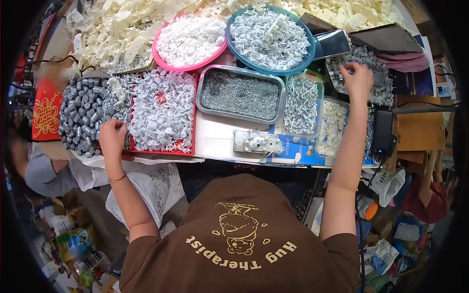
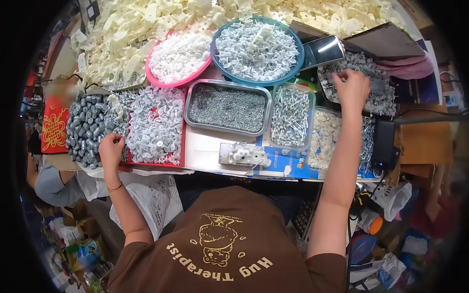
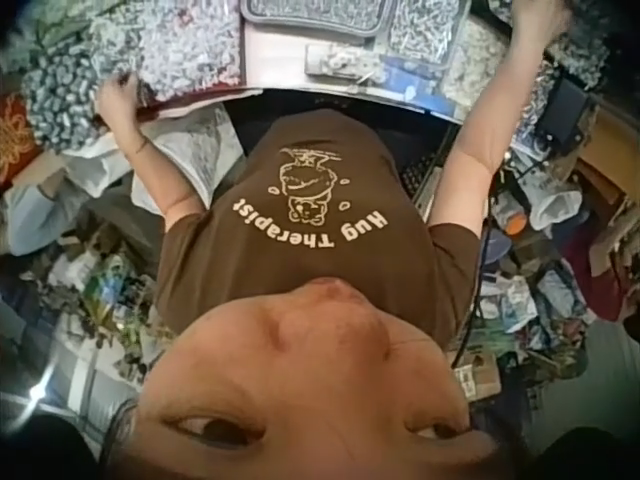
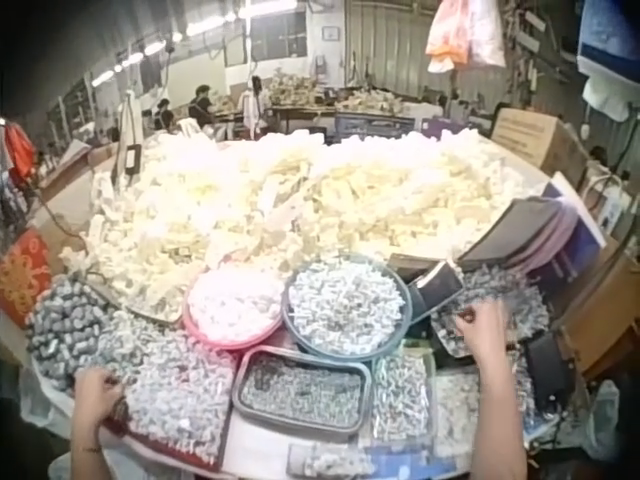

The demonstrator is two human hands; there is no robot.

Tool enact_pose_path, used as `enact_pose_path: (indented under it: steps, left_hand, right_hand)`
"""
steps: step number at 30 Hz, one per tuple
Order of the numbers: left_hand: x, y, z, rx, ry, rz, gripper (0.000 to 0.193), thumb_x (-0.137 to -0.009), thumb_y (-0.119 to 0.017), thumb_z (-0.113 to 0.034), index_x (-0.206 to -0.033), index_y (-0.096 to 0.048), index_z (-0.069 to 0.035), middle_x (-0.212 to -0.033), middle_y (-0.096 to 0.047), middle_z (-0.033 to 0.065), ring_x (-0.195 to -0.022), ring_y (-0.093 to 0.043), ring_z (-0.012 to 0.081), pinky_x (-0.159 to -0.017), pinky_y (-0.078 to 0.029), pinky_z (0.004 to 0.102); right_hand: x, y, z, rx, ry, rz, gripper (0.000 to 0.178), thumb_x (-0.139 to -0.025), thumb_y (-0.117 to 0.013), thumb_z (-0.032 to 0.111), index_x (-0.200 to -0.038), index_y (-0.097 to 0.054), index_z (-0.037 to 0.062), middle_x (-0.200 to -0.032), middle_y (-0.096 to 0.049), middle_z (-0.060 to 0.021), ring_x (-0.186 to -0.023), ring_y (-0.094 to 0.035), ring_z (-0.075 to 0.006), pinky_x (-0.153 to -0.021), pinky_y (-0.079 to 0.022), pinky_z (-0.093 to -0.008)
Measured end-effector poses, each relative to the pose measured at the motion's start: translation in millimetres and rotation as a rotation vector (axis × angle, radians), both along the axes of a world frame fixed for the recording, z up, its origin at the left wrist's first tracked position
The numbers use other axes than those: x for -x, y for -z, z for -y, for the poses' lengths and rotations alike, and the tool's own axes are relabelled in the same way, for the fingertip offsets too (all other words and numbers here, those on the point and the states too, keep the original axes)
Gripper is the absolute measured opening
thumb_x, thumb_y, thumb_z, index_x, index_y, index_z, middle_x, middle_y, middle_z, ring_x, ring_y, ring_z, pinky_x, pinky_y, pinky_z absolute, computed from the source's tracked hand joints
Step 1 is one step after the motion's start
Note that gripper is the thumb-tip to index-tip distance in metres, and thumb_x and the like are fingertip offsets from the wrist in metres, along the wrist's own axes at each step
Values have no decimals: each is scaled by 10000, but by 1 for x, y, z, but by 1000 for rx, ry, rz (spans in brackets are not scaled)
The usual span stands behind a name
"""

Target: Assembling and packaging small components at a factory workbench.

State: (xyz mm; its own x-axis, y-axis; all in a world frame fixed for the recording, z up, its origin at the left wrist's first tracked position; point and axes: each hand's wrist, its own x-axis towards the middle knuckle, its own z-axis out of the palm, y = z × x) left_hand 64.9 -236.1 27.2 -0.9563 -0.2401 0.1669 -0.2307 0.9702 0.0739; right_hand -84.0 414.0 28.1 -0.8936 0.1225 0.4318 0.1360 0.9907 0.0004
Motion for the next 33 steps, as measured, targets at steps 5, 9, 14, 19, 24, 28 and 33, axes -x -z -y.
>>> enact_pose_path:
  steps: [5, 9, 14, 19, 24, 28, 33]
  left_hand:
    - [1, -1, -1, -96, -119, 33, 125, -859, -678, -138, -862, -657, -15, -850, -716, 150, -741, -689, 287, -700, -527, 391]
    - [0, 10, 10, -350, -206, -230, 141, -924, -681, -115, -963, -624, 7, -844, -705, 71, -750, -665, 139, -710, -514, 282]
    - [-6, 31, 32, -680, -190, -418, 160, -902, -754, -74, -966, -637, 16, -888, -697, 29, -815, -623, 70, -737, -491, 216]
    - [-6, 1, -29, -1237, 17, -474, 361, -952, -659, -20, -1278, -509, 13, -1116, -669, 138, -889, -637, 134, -836, -501, 253]
    - [1, -4, -92, -1609, 87, -167, 426, -999, -593, -49, -1404, -478, 10, -1000, -671, 78, -854, -668, 143, -810, -541, 273]
    - [5, 0, -136, -1636, 185, -124, 281, -1012, -591, -87, -1265, -621, 30, -916, -672, 45, -811, -649, 116, -794, -546, 269]
    - [-2, -11, -193, -1514, 360, 5, 143, -998, -580, -42, -1047, -692, 33, -959, -718, 66, -911, -675, 138, -865, -536, 286]
  right_hand:
    - [18, 24, 2, -66, 73, 118, 227, -825, -742, 343, -905, -780, 134, -1020, -706, -86, -1049, -615, -324, -875, -442, -520]
    - [16, 24, -7, 102, 64, -131, 226, -824, -728, 329, -931, -777, 136, -1022, -724, -86, -999, -645, -317, -872, -444, -500]
    - [7, 9, 8, 589, 107, -246, 266, -851, -701, 312, -962, -716, 71, -878, -744, -122, -854, -712, -321, -806, -528, -429]
    - [-42, -9, 33, 1163, -283, -411, 154, -967, -664, 98, -1042, -605, -23, -886, -688, -60, -847, -668, -129, -746, -514, -234]
    - [-137, -37, 118, 1348, -417, 195, 73, -937, -675, 52, -922, -681, -19, -843, -693, -60, -745, -640, -102, -672, -511, -234]
    - [-187, -46, 155, 1309, -462, 518, 46, -901, -699, 5, -934, -705, -27, -804, -725, -86, -712, -698, -122, -614, -547, -237]
    - [-208, -23, 172, 882, -532, 421, 79, -872, -744, 29, -906, -694, -21, -767, -723, -81, -684, -717, -146, -617, -566, -249]
